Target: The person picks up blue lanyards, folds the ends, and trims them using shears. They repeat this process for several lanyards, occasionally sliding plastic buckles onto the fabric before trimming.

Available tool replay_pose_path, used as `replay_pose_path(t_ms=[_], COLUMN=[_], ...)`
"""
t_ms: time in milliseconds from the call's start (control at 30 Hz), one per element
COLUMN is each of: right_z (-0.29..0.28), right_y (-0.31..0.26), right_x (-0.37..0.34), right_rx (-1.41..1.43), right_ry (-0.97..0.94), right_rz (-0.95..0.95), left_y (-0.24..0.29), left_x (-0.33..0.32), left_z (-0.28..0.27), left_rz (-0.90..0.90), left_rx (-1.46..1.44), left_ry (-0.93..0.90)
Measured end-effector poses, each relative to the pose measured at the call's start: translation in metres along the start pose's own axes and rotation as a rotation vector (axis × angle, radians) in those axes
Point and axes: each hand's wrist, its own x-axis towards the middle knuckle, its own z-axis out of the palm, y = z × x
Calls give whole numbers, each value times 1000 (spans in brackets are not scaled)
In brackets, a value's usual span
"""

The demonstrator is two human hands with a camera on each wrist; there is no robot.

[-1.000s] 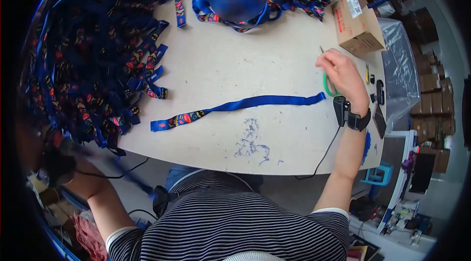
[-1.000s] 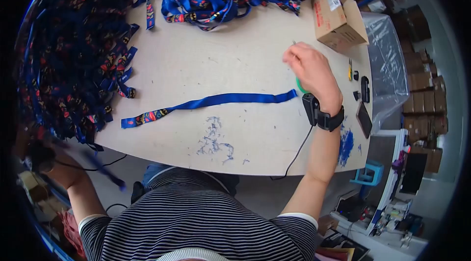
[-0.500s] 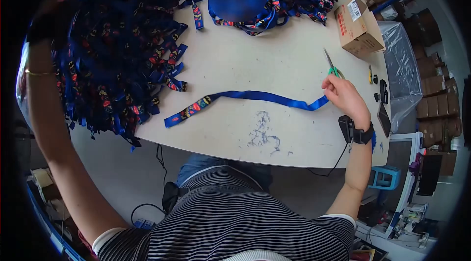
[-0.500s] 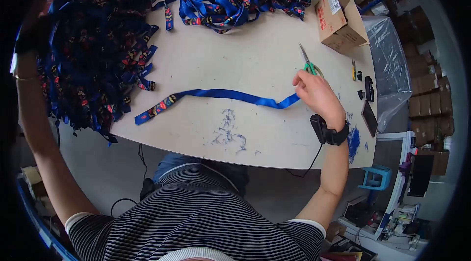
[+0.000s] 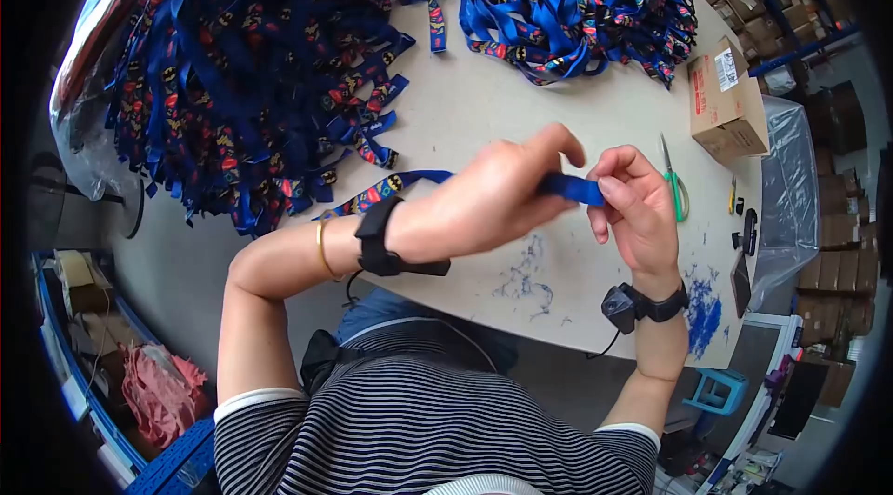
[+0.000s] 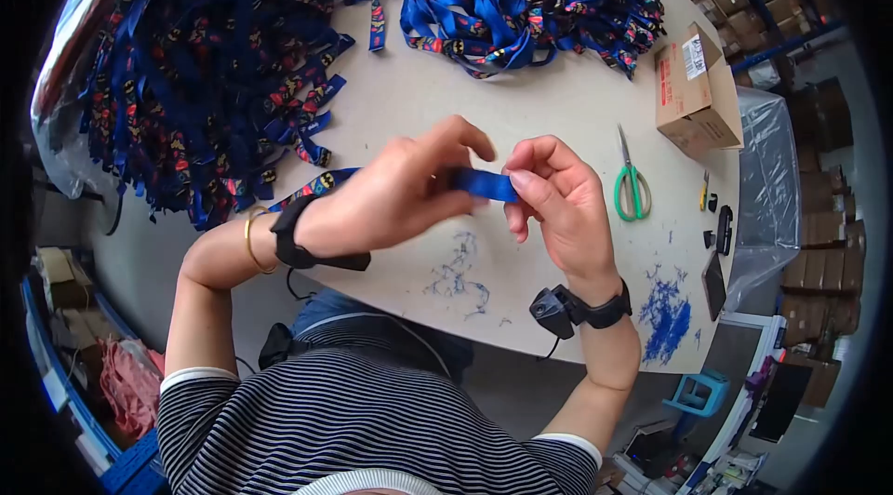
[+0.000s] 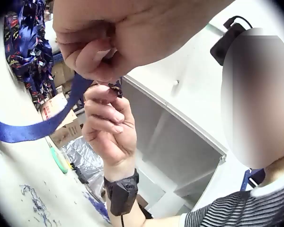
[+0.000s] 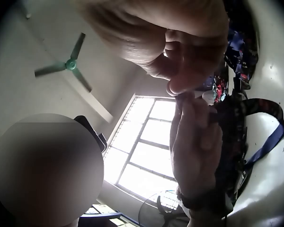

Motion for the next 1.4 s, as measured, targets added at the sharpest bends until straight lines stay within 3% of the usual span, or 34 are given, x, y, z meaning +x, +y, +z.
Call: replay_pose_path(t_ms=[67,200,300,333,433,533,633,667,767,967,1200,1333,1400], right_z=[-8,5,-4,-2,1,0,14,13,10,15,-1,2,8], right_y=[-2,-10,-2,0,4,8,5,8,7,7,10,-16,-11], right_x=[0,2,6,4,6,7,8,9,10,7,11,9,5], right_rx=[26,-311,-695,-542,-351,-654,-1205,-1227,-1218,-1438,-973,-1118,-1195], right_ry=[-23,-29,-91,-49,53,63,-29,-7,-17,-51,79,-285,-124], right_rz=[-40,-225,-400,-268,-130,-423,-727,-750,-717,-837,-531,-479,-552], left_y=[-10,-12,-26,-25,-27,-19,-19,-20,-23,-26,-27,-30,-28], left_x=[6,7,5,4,1,2,0,0,-2,-1,-1,0,0], left_z=[-9,-12,-10,-12,-11,-17,-14,-13,-12,-13,-13,-14,-14], left_rz=[-43,-172,87,71,-157,-384,-399,-388,-383,-420,-457,-449,-439], left_rx=[-89,-155,-53,-29,-273,-331,-355,-369,-414,-470,-530,-526,-514], left_ry=[-28,-80,-74,-78,-132,-212,-233,-233,-241,-280,-291,-296,-302])
